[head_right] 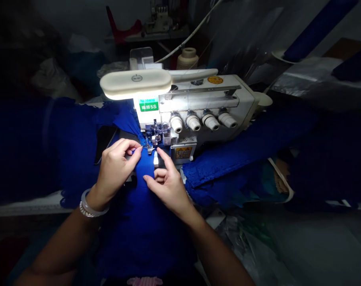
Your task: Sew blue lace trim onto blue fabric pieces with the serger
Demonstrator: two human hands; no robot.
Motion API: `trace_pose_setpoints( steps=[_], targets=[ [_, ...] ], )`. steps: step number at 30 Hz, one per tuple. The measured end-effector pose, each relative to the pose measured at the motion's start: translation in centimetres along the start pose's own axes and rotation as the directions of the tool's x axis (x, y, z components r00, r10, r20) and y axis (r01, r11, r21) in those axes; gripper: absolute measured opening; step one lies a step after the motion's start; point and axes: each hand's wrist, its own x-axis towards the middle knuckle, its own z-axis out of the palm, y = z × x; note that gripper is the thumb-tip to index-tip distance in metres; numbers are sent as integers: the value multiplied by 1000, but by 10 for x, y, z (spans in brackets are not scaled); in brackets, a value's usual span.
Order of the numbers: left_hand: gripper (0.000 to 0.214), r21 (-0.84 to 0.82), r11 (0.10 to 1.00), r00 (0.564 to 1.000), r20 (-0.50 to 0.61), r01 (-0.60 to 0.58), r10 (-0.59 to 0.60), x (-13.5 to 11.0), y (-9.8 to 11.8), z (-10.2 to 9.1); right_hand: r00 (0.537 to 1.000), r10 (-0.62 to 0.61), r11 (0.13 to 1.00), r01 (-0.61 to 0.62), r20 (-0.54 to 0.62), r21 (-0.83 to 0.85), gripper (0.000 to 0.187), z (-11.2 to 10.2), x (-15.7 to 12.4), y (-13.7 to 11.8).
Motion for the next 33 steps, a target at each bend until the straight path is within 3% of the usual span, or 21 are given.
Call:
trace_pose_setpoints(
  steps=[2, 4, 5, 7, 9, 11, 14, 16, 17, 18, 20, 22, 23, 24, 26, 28, 29, 30, 31, 32, 33],
  targets=[
    [10, 6, 1000, 1000, 6, 2, -2, -1, -2, -1, 997, -62, 995, 58, -39, -86, 78, 0, -6, 0],
    [8, 17, 1000, 1000, 5, -3, 2, -4, -6, -5, 973, -228, 932, 204, -47, -300, 67, -8, -17, -2],
    [8, 23, 1000, 1000, -12, -12, 12, -7, -7, -8, 937, -347, 849, 299, -32, -436, 56, -15, -23, -5],
    [13, 26, 999, 996, -76, -41, 42, -15, -9, -16, 825, -564, 583, 423, 30, -694, 35, -37, -34, -10],
    [22, 12, 997, 983, -165, -82, 83, -26, -8, -24, 755, -649, 317, 380, 93, -869, 24, -63, -41, -13],
    [28, -43, 993, 976, -198, -106, 95, -40, -1, -32, 783, -609, 153, 269, 124, -951, 20, -88, -42, -12],
    [25, -257, 963, 996, -50, -79, 68, -61, 16, -36, 812, -564, 74, 232, 151, -970, 17, -110, -39, -6],
    [17, -435, 899, 984, 173, 38, 42, -71, 29, -31, 770, -622, 112, 266, 141, -957, 16, -113, -37, -5],
    [14, -508, 849, 951, 308, 146, 20, -75, 34, -25, 744, -658, 143, 276, 117, -950, 15, -113, -37, -6],
    [15, -564, 774, 892, 452, 288, -2, -77, 40, -17, 721, -688, 174, 280, 87, -944, 16, -111, -37, -7],
    [33, -588, 522, 695, 719, 619, -15, -77, 50, 4, 696, -716, 211, 272, 41, -939, 18, -108, -39, -12],
    [56, -489, 203, 492, 870, 848, 41, -70, 60, 28, 695, -718, 199, 265, 44, -944, 19, -104, -42, -18],
    [64, -435, 71, 430, 900, 898, 75, -65, 66, 39, 696, -716, 187, 267, 54, -945, 19, -101, -44, -22],
    [69, -397, -31, 398, 912, 918, 103, -59, 71, 48, 695, -716, 180, 268, 61, -947, 20, -97, -48, -26],
    [65, -358, -152, 380, 913, 921, 148, -46, 81, 59, 706, -703, 194, 306, 85, -932, 24, -82, -59, -36],
    [48, -325, -183, 361, 908, 928, 215, -33, 88, 61, 761, -626, 297, 433, 170, -851, 28, -61, -75, -44],
    [38, -315, -169, 350, 903, 934, 249, -28, 89, 58, 813, -522, 430, 513, 260, -743, 29, -49, -84, -44],
    [29, -321, -142, 349, 896, 936, 275, -23, 89, 53, 834, -401, 587, 551, 378, -593, 28, -38, -93, -41],
    [23, -350, -109, 366, 885, 930, 287, -18, 88, 46, 842, -272, 747, 490, 466, -450, 23, -28, -102, -34],
    [21, -396, -71, 399, 872, 915, 283, -13, 85, 38, 844, -120, 878, 336, 522, -341, 19, -21, -110, -23],
    [20, -462, -32, 455, 856, 886, 245, -8, 80, 28, 834, 54, 954, 119, 548, -275, 13, -16, -117, -9]
  ],
)
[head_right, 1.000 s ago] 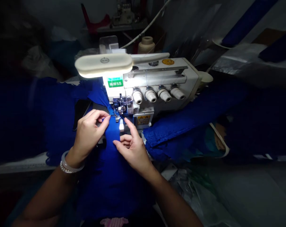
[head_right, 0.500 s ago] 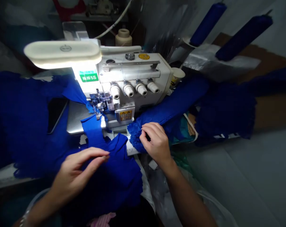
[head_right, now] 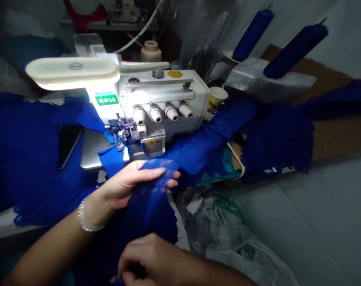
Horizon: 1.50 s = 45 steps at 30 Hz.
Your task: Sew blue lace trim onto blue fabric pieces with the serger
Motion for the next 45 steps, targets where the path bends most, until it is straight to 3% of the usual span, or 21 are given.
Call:
trace_pose_setpoints(
  steps=[2, 4, 6, 8, 9, 10, 11, 13, 15, 18, 21, 24, 27, 29, 30, 33, 34, 36, 38, 41, 45],
  targets=[
    [21, 145, 980, 979, -131, -134, 154, -18, 21, -9, 954, 263, 917, -294, 143, 269, 2, 16, -6, 31],
    [22, 297, 925, 899, -295, -236, 324, -36, 42, -23, 891, 333, 848, -426, 308, 317, 11, 22, -11, 59],
    [21, 381, 876, 771, -445, -297, 455, -54, 54, -35, 859, 308, 867, -431, 409, 252, 11, 18, -13, 69],
    [18, 357, 879, 691, -549, -316, 471, -69, 51, -42, 898, 285, 913, -361, 335, 190, 7, 6, -10, 57],
    [17, 304, 904, 703, -570, -301, 425, -74, 43, -43, 934, 280, 932, -320, 221, 170, 7, -1, -6, 45],
    [19, 232, 936, 745, -568, -263, 350, -78, 31, -41, 960, 278, 951, -272, -20, 144, 12, -8, -1, 32],
    [21, 151, 969, 805, -538, -198, 248, -81, 18, -37, 934, 230, 973, -211, -272, 99, 16, -14, 6, 19],
    [25, 40, 996, 883, -460, -84, 93, -84, -8, -29, 830, 103, 994, -113, -548, 15, 35, -20, 20, 1],
    [24, -5, 998, 895, -442, -70, 61, -85, -27, -23, 814, 93, 995, -66, -573, 68, 33, -18, 33, -5],
    [22, -25, 989, 861, -496, -147, 116, -86, -33, -26, 900, 245, 947, -142, -361, 287, 23, -7, 42, 1],
    [24, -39, 980, 836, -530, -195, 146, -86, -30, -36, 913, 338, 913, -259, -229, 315, 27, 2, 40, 11],
    [24, -17, 981, 827, -541, -194, 154, -86, -33, -42, 891, 326, 937, -261, -315, 231, 22, 3, 38, 14],
    [22, 141, 971, 806, -541, -195, 240, -86, -34, -39, 857, 242, 961, -147, -455, 235, 31, 2, 45, 9],
    [17, 382, 895, 739, -530, -230, 416, -85, -27, -36, 839, 191, 972, -90, -510, 216, 16, -1, 54, 3],
    [14, 524, 815, 676, -508, -249, 534, -84, -21, -36, 820, 155, 983, -72, -552, 169, 10, -4, 60, 0],
    [12, 865, 462, 443, -341, -199, 829, -73, 1, -43, 679, -18, 998, -38, -734, -59, 16, -15, 80, 0],
    [13, 929, 342, 396, -263, -141, 880, -68, 7, -47, 624, -63, 993, -35, -779, -108, 13, -19, 86, 3],
    [13, 990, 138, 387, -122, -14, 914, -58, 15, -58, 584, -74, 994, -20, -809, -106, 10, -26, 96, 10],
    [15, 997, 26, 424, -56, 76, 904, -52, 16, -67, 635, -4, 1000, 9, -773, 2, 10, -28, 100, 17],
    [16, 990, 0, 425, -59, 138, 903, -54, 9, -69, 686, 67, 994, 15, -724, 105, 13, -26, 94, 20],
    [13, 987, -7, 399, -59, 163, 915, -63, 0, -62, 653, 25, 999, -1, -757, 33, 15, -20, 81, 16]
  ],
)
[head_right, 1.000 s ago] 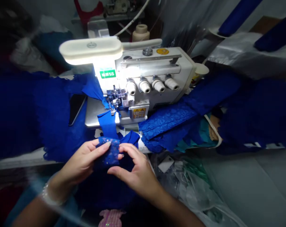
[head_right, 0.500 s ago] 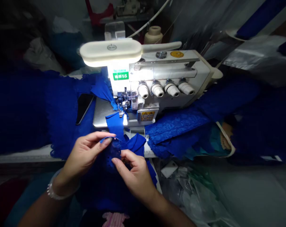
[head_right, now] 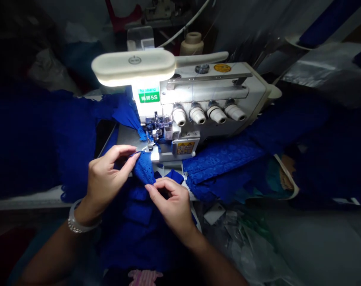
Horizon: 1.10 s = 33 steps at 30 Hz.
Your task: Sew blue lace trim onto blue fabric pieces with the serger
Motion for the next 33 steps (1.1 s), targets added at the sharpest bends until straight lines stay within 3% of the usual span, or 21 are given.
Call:
trace_pose_setpoints(
  steps=[6, 9, 10, 13, 15, 19, 23, 29, 33],
  targets=[
    [15, 124, 992, 994, 108, 22, -35, 4, 5, -2, 999, -30, 999, 31, 14, -24, 20, 2, -2, 3],
    [9, 243, 970, 981, 182, 16, -61, 8, 6, -3, 1000, -4, 1000, 3, 15, 25, 9, 3, 0, 5],
    [9, 246, 969, 979, 196, 3, -53, 9, 7, -3, 999, 3, 999, -5, 36, 41, 13, 2, 2, 5],
    [5, 180, 983, 982, 188, -28, -6, 11, 7, 0, 977, 23, 999, -27, 211, 17, 54, -1, 11, 2],
    [3, 126, 992, 987, 161, -23, 2, 14, 6, 3, 950, 55, 998, -49, 307, -27, 68, -3, 18, 0],
    [3, 83, 997, 991, 136, 1, -13, 22, 4, 9, 952, 101, 995, -103, 290, -9, 75, -4, 27, -1],
    [3, 97, 995, 994, 106, 14, -25, 28, 1, 12, 962, 83, 990, -110, 262, 91, 70, -4, 25, 1],
    [2, 139, 990, 995, 102, 3, -17, 36, -2, 19, 978, -23, 995, 2, 207, 102, 42, -3, 26, 2],
    [1, 145, 989, 996, 94, -8, -6, 37, -1, 18, 985, 17, 994, -35, 173, 100, 39, -1, 29, 1]
  ],
)
